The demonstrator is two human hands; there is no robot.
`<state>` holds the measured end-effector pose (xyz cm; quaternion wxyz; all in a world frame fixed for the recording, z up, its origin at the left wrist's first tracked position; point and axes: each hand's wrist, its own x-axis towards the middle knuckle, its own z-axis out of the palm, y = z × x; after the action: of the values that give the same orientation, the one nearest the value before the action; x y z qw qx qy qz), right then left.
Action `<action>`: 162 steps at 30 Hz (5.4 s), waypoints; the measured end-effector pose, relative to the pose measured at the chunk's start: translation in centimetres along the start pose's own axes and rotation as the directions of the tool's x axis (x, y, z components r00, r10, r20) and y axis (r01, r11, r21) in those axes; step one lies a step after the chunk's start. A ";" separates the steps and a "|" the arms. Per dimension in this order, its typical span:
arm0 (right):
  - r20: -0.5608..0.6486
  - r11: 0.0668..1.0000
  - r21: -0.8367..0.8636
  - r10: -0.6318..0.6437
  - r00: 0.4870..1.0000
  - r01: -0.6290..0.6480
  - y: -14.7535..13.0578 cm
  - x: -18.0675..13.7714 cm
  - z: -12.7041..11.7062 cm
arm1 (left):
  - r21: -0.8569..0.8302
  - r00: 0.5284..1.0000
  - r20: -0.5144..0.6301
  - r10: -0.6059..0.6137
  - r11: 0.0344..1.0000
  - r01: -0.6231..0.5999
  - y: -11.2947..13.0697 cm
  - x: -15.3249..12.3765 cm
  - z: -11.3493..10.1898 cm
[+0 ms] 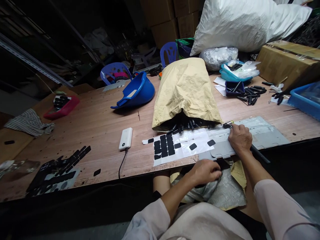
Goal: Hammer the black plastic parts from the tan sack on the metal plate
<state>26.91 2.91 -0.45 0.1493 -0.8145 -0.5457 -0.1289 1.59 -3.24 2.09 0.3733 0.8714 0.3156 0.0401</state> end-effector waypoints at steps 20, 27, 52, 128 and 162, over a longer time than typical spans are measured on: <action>0.025 1.000 0.002 0.012 1.000 -0.012 -0.5 -0.1 -0.5 | 0.458 0.910 -0.414 0.027 0.870 0.183 -1.2 15.9 -6.7; 0.010 1.000 0.000 0.011 1.000 -0.011 -0.5 -0.1 -0.1 | 0.486 0.898 -0.433 0.074 0.859 0.163 -2.7 12.4 -6.2; 0.024 1.000 -0.027 -0.002 1.000 0.003 -0.4 0.0 -0.7 | -0.109 0.851 -0.523 -0.032 0.994 -0.030 -3.7 0.6 -1.2; 0.032 0.999 0.043 -0.027 0.999 0.026 1.2 0.4 -0.7 | -0.008 0.820 -0.572 -0.018 1.000 0.016 -5.7 1.7 -0.3; 0.019 0.999 -0.047 0.001 1.000 -0.001 -0.4 0.4 -0.2 | 0.216 0.875 0.154 -0.460 0.879 0.424 -5.6 -6.4 9.7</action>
<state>26.66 3.35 -0.01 0.1251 -0.8192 -0.5435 -0.1340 -3.45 -10.05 -7.60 0.3242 0.8048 0.4698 -0.1626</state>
